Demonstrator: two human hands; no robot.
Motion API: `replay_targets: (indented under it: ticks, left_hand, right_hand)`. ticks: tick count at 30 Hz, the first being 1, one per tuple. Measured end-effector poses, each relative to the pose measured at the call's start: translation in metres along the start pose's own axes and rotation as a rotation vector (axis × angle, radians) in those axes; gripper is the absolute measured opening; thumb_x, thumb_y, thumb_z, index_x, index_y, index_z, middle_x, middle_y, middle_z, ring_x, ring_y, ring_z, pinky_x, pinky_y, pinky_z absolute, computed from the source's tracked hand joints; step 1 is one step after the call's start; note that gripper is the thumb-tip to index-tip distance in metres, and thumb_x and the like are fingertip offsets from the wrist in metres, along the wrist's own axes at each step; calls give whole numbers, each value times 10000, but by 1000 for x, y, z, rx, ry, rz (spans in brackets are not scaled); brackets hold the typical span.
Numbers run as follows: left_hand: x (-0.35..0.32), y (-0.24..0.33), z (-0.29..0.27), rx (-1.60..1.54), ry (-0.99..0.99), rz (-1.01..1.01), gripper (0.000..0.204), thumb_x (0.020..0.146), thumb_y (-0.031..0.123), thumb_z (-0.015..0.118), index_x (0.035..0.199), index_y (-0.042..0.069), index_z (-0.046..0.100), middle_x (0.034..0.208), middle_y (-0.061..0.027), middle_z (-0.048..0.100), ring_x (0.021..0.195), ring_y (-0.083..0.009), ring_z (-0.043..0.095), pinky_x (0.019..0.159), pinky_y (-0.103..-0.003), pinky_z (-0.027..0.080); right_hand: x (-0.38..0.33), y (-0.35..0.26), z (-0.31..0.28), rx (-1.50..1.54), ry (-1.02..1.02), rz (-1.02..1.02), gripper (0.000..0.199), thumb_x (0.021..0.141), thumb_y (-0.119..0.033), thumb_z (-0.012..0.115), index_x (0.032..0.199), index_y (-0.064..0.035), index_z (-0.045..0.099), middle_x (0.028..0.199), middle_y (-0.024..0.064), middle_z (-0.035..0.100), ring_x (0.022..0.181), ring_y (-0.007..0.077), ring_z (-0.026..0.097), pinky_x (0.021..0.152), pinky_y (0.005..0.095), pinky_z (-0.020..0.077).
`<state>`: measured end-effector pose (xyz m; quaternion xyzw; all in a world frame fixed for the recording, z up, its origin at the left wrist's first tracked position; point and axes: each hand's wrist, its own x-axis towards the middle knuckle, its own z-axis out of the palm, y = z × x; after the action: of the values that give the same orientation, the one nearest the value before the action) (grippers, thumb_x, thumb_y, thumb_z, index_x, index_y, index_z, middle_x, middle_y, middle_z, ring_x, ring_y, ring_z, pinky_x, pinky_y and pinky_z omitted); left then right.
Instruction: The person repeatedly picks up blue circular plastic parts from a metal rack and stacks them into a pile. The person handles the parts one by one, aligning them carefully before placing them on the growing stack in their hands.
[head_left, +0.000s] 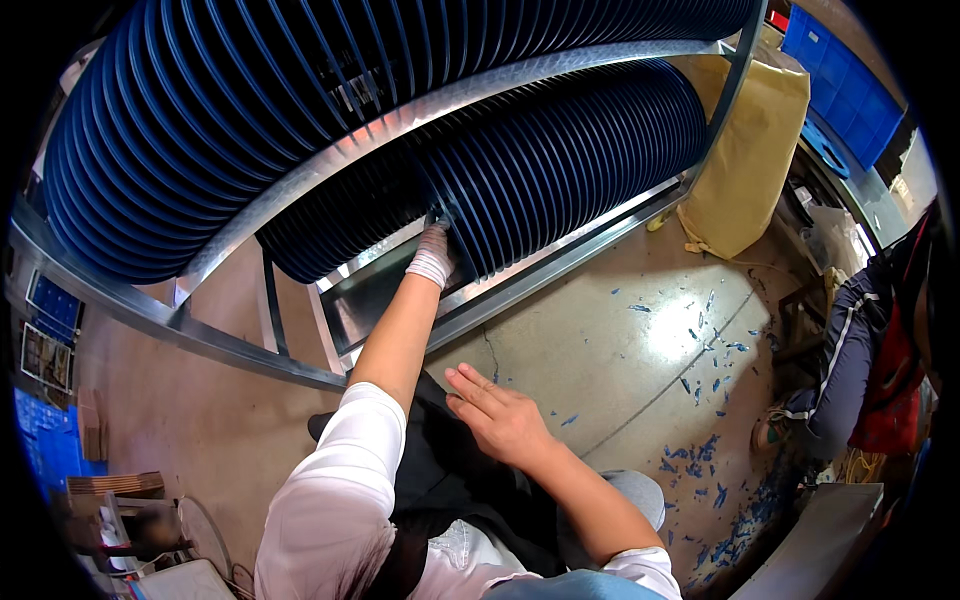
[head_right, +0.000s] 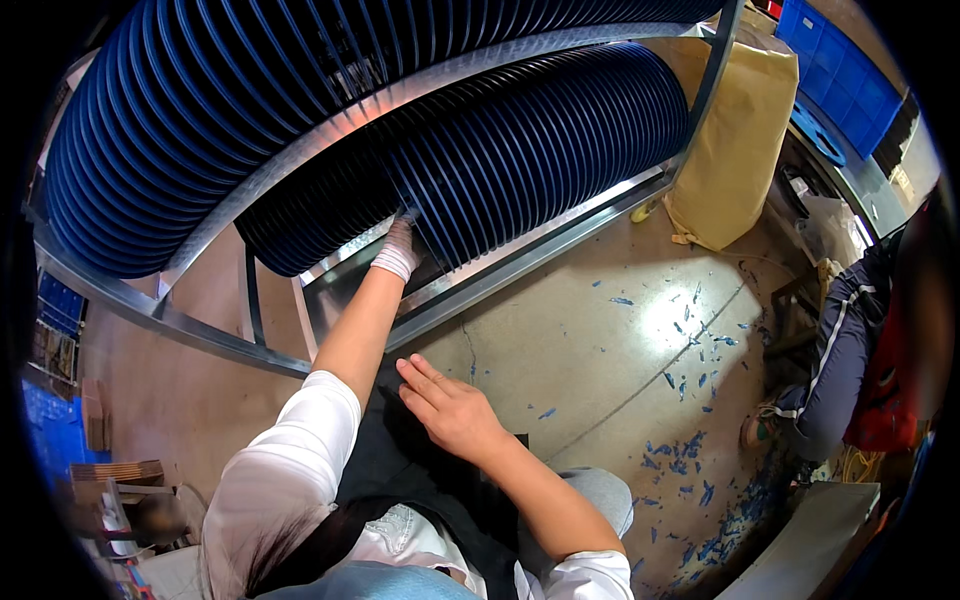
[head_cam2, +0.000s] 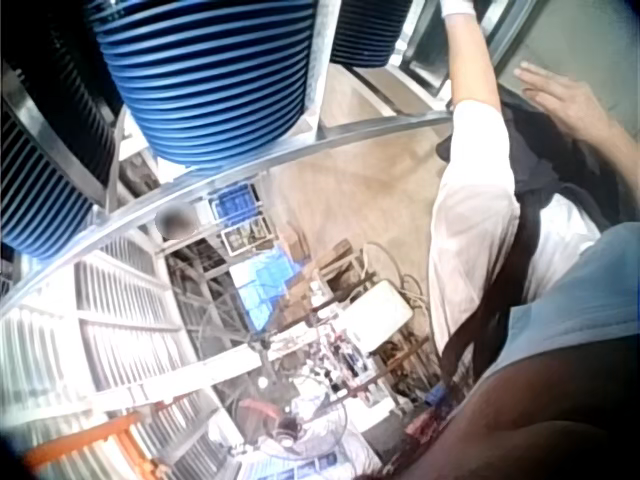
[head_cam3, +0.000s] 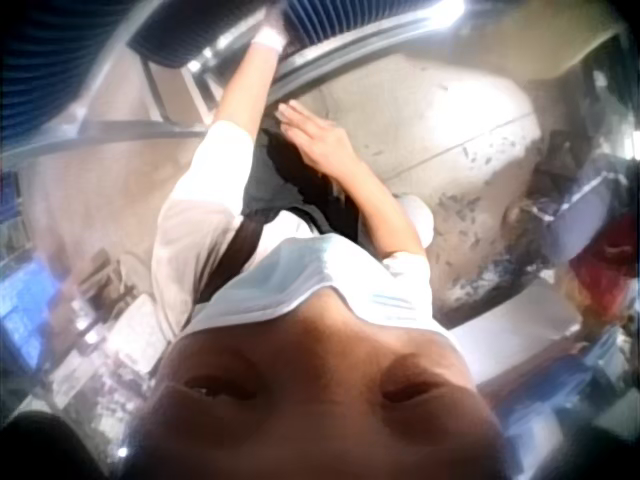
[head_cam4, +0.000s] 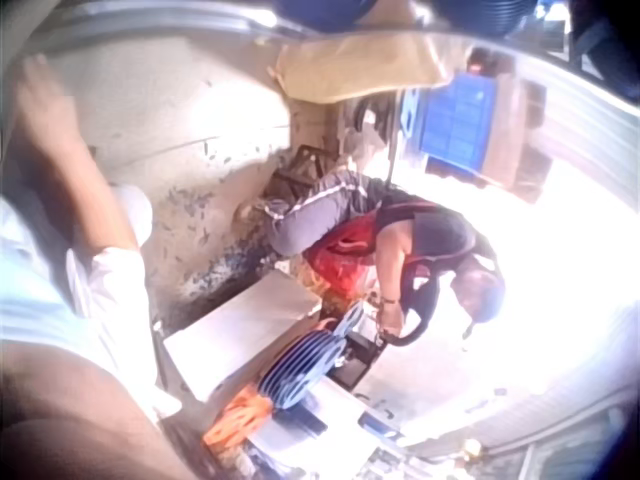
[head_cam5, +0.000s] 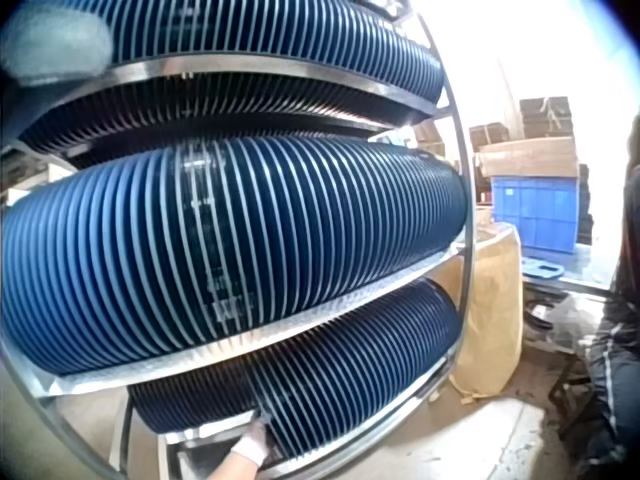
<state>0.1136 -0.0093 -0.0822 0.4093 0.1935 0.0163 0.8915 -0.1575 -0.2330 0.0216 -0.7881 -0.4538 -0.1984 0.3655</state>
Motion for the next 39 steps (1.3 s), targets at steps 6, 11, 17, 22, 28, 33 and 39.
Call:
replay_targets:
  ticks: [6, 11, 17, 22, 28, 33, 39]
  left_hand:
    - [6, -11, 0, 28, 1, 146, 582, 809, 84, 626, 1353, 212, 461, 1258, -87, 589, 1126, -331, 565, 921, -535, 482]
    - [-4, -6, -3, 35, -21, 150, 626, 796, 90, 638, 1361, 264, 429, 1266, -88, 578, 1125, -351, 561, 906, -547, 487]
    - [9, -3, -24, -11, -76, 103, 533, 825, 185, 618, 1334, 236, 468, 1284, -112, 570, 1146, -349, 552, 970, -531, 447]
    - [-30, -7, 20, -62, -39, -3, 429, 859, 256, 580, 1280, 187, 540, 1283, -129, 579, 1157, -322, 554, 999, -481, 440]
    - [-18, -9, 17, -11, 24, -31, 433, 858, 293, 583, 1277, 188, 550, 1256, -112, 595, 1142, -323, 559, 951, -498, 461]
    - [-5, 1, -5, 152, 37, 129, 449, 842, 349, 606, 1255, 176, 564, 1231, -107, 612, 1158, -318, 541, 967, -520, 425]
    - [-36, 23, 46, 61, 88, -269, 550, 840, 451, 596, 1262, 100, 560, 1307, -107, 572, 1197, -318, 516, 1046, -548, 328]
  right_hand:
    - [-2, 3, -1, -19, -11, 15, 266, 745, -29, 603, 1009, -45, 638, 1298, 128, 567, 1190, 274, 574, 790, 331, 553]
    - [0, 3, 4, 2, -3, 6, 264, 746, -29, 600, 1007, -45, 639, 1298, 129, 568, 1188, 274, 576, 778, 329, 555]
    - [3, 0, 5, 8, 4, -2, 240, 756, -41, 604, 992, -49, 644, 1280, 129, 582, 1177, 271, 585, 763, 325, 558]
    - [0, 7, 2, -14, 8, 30, 237, 756, -42, 604, 989, -51, 646, 1275, 127, 585, 1177, 266, 586, 767, 321, 556]
    - [2, 6, 0, -21, 5, 19, 236, 758, -37, 604, 990, -49, 642, 1277, 126, 583, 1175, 264, 587, 787, 314, 553]
    - [6, -1, 1, -17, 9, 15, 202, 761, -26, 621, 954, -72, 655, 1268, 102, 596, 1161, 235, 597, 792, 305, 556]
    - [2, 5, 1, -30, 5, 22, 229, 757, -30, 612, 982, -58, 644, 1281, 115, 584, 1173, 252, 588, 775, 311, 554]
